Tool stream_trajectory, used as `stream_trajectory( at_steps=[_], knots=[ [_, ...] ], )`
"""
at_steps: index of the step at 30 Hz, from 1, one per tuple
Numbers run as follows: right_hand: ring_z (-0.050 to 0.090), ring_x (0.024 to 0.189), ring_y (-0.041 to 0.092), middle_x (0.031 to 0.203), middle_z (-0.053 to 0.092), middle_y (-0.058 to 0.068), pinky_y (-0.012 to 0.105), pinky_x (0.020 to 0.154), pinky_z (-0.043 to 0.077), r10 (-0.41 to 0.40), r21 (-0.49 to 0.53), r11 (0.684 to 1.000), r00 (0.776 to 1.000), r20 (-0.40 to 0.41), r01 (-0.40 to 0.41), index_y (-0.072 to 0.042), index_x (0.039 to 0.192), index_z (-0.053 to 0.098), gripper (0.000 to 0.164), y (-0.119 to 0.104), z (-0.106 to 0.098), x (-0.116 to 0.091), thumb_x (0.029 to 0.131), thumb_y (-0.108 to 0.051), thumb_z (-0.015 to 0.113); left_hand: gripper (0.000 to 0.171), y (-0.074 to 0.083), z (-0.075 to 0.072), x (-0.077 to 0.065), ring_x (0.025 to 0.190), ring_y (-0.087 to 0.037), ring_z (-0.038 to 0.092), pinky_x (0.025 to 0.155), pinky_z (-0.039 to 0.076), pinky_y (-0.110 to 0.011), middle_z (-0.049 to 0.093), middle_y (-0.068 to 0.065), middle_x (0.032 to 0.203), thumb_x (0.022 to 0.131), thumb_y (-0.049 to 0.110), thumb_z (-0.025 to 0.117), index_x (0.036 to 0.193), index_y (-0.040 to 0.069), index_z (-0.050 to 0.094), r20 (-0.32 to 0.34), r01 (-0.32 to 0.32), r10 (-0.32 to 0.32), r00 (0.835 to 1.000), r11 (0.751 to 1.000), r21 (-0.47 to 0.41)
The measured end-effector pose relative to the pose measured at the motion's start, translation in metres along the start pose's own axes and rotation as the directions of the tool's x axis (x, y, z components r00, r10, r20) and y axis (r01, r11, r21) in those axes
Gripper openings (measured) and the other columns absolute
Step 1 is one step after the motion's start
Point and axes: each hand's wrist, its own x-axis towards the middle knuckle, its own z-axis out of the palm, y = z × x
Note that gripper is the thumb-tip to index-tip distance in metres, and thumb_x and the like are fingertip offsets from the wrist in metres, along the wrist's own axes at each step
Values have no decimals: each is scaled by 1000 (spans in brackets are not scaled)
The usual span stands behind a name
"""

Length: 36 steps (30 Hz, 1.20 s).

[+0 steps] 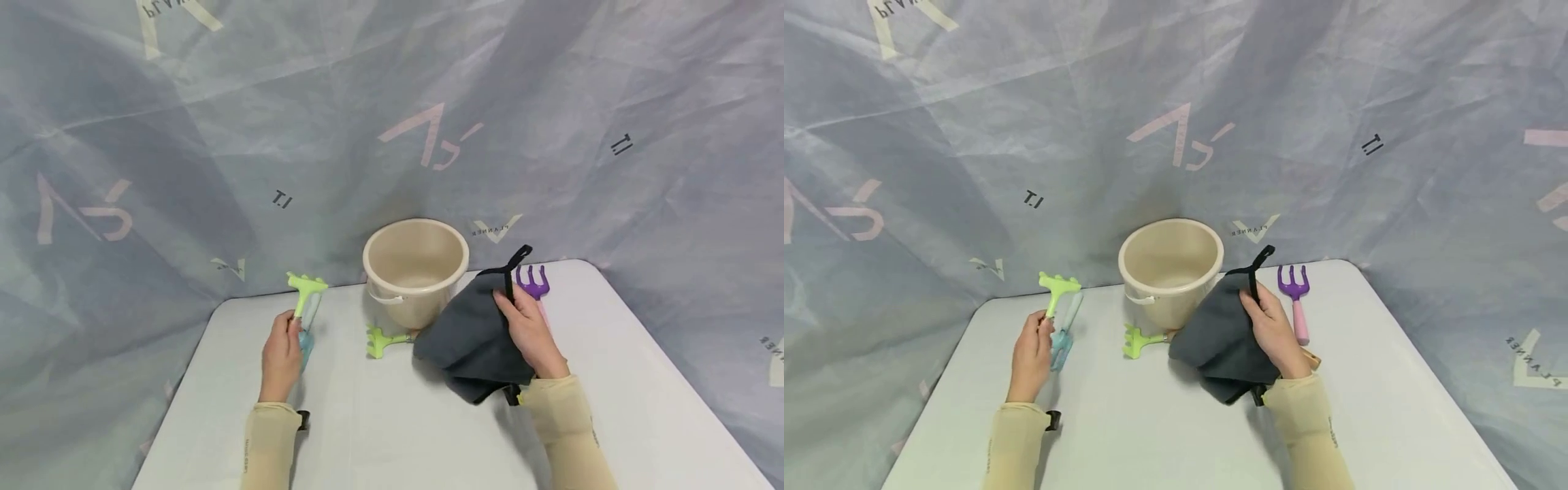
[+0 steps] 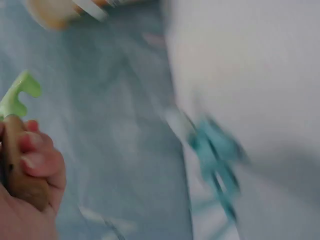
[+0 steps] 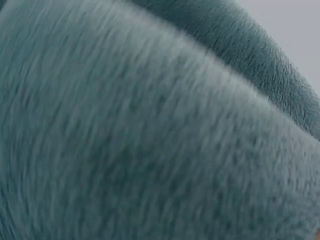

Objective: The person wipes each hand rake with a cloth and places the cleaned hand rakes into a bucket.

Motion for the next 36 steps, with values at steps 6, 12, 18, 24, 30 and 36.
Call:
stream_trajectory(
  at_steps=[6,12,18,24,30,36],
  knots=[
    [55,101,24,114,64,21,31,86,47,-83,-272,954,982,172,129,5,121,61,33,-3,1,-2,88,5,57,21,45,23,-13,52,-10,43,46,38,-25,50,-5,64,105,19,44,100,7,61,174,39,24,984,937,-348],
    [45,88,22,90,58,5,42,73,40,-310,-540,761,933,185,360,-8,82,75,23,4,6,4,70,11,68,19,63,42,-21,49,-6,40,43,37,-22,46,2,62,105,17,44,93,10,57,247,-32,123,961,938,-345],
    [57,61,25,82,65,8,43,49,47,-486,-783,558,873,-41,275,-5,69,74,18,4,2,3,61,11,76,19,60,47,-22,50,-6,37,45,34,-22,44,4,60,104,20,48,95,8,59,205,-89,142,968,965,-248],
    [63,84,23,98,68,10,41,69,53,-430,-609,743,895,-117,278,-8,89,73,19,1,1,5,78,7,72,17,59,49,-22,50,-6,38,45,35,-23,45,5,61,104,23,48,95,12,58,180,-86,128,975,971,-224],
    [56,101,21,103,62,16,18,89,46,-465,-266,868,875,-136,420,-3,86,73,25,4,16,6,67,11,82,18,63,50,-23,51,-6,38,45,35,-22,46,5,61,104,25,48,94,14,59,218,-56,110,970,969,-240],
    [54,109,21,113,53,24,15,92,48,-361,168,919,932,-3,357,8,101,66,27,1,49,2,79,22,64,14,76,49,-25,52,-5,39,46,36,-22,48,4,62,102,15,51,93,11,60,221,-77,153,963,944,-320]
  ],
)
